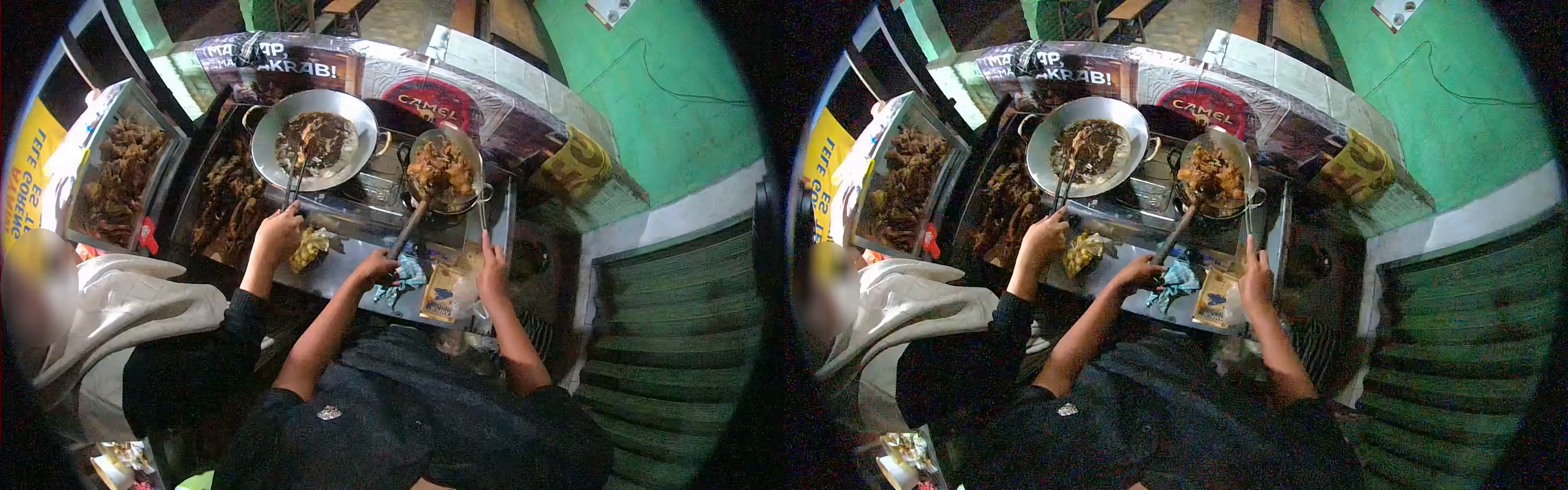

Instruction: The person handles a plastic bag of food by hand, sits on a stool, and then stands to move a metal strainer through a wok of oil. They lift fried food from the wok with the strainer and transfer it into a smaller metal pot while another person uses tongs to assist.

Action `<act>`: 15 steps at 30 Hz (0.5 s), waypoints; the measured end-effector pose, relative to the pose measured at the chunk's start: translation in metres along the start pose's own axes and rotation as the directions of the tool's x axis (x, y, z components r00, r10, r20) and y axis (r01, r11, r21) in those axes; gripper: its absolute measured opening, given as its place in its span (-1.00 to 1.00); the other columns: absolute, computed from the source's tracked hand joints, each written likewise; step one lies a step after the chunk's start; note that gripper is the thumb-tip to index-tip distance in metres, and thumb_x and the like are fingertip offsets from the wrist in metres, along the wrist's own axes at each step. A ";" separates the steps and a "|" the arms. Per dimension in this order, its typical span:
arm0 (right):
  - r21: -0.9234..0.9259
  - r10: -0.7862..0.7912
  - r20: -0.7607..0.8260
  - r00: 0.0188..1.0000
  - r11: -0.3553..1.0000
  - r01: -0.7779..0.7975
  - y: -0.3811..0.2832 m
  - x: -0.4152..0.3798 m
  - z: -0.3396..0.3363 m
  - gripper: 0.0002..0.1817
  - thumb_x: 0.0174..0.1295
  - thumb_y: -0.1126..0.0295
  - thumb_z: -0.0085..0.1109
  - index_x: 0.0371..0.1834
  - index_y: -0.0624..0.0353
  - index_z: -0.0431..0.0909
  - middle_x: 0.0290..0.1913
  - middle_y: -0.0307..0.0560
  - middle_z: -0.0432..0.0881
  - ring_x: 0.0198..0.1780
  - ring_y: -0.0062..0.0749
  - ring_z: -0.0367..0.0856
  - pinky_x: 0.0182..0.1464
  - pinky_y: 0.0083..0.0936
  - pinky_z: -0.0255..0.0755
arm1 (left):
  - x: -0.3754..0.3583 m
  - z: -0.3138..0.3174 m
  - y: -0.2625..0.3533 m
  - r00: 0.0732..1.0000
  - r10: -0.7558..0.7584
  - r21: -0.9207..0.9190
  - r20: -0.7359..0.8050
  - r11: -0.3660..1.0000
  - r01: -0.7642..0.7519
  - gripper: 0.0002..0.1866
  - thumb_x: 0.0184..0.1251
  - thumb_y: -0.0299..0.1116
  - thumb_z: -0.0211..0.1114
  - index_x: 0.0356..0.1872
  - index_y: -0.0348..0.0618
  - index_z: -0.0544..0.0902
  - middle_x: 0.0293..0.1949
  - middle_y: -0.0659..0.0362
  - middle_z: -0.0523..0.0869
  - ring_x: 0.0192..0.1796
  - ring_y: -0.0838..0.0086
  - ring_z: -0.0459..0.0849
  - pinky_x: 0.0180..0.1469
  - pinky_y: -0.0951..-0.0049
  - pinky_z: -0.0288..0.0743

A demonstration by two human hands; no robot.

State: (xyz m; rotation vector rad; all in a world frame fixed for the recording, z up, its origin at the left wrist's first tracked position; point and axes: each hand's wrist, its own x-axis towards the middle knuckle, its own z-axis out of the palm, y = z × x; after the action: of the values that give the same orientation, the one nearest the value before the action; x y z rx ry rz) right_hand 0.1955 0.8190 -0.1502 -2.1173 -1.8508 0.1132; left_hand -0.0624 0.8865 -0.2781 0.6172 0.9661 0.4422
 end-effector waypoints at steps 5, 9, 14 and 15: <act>0.025 -0.040 -0.008 0.999 0.999 0.040 -0.005 -0.006 -0.011 -0.12 -0.12 0.87 -0.03 0.37 0.02 0.15 -0.16 0.15 0.39 -0.23 0.06 0.44 -0.19 -0.23 0.38 | 0.010 0.010 0.014 0.992 -0.081 0.122 -0.092 0.988 0.092 -0.69 0.07 -0.40 0.37 -0.33 -0.34 0.41 -0.59 0.09 0.47 -0.66 0.33 0.51 -0.69 0.26 0.49; 0.032 -0.090 -0.058 0.994 0.995 0.092 0.003 -0.014 -0.004 -0.11 -0.15 0.87 -0.06 0.38 0.03 0.14 -0.15 0.21 0.40 -0.22 0.09 0.44 -0.20 -0.27 0.38 | 0.012 0.011 0.021 0.996 -0.051 0.276 -0.079 0.959 0.071 -0.70 0.03 -0.39 0.42 -0.47 -0.29 0.42 -0.71 0.18 0.38 -0.74 0.41 0.39 -0.76 0.34 0.23; 0.172 -0.008 -0.068 0.998 0.985 0.020 0.005 -0.009 -0.019 -0.09 -0.20 0.84 -0.02 0.37 0.03 0.15 -0.25 0.15 0.39 -0.27 0.03 0.43 -0.24 -0.31 0.37 | 0.006 0.014 0.017 0.995 0.023 0.233 -0.093 0.972 -0.001 -0.70 -0.03 -0.44 0.43 -0.58 -0.15 0.39 -0.76 0.26 0.34 -0.81 0.48 0.29 -0.78 0.39 0.13; 0.162 -0.005 -0.066 0.998 0.987 0.016 0.008 -0.010 -0.016 -0.10 -0.20 0.84 -0.03 0.37 0.03 0.16 -0.27 0.15 0.38 -0.28 0.04 0.43 -0.24 -0.30 0.37 | 0.003 0.015 0.019 0.995 0.025 0.238 -0.098 0.971 -0.001 -0.70 -0.04 -0.46 0.43 -0.58 -0.14 0.38 -0.76 0.27 0.34 -0.82 0.49 0.28 -0.78 0.40 0.12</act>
State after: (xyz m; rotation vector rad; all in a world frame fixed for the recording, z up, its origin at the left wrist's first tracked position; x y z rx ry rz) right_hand 0.2062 0.8051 -0.1388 -1.9774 -1.7527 0.1834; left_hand -0.0494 0.8980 -0.2615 0.8246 1.1212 0.3735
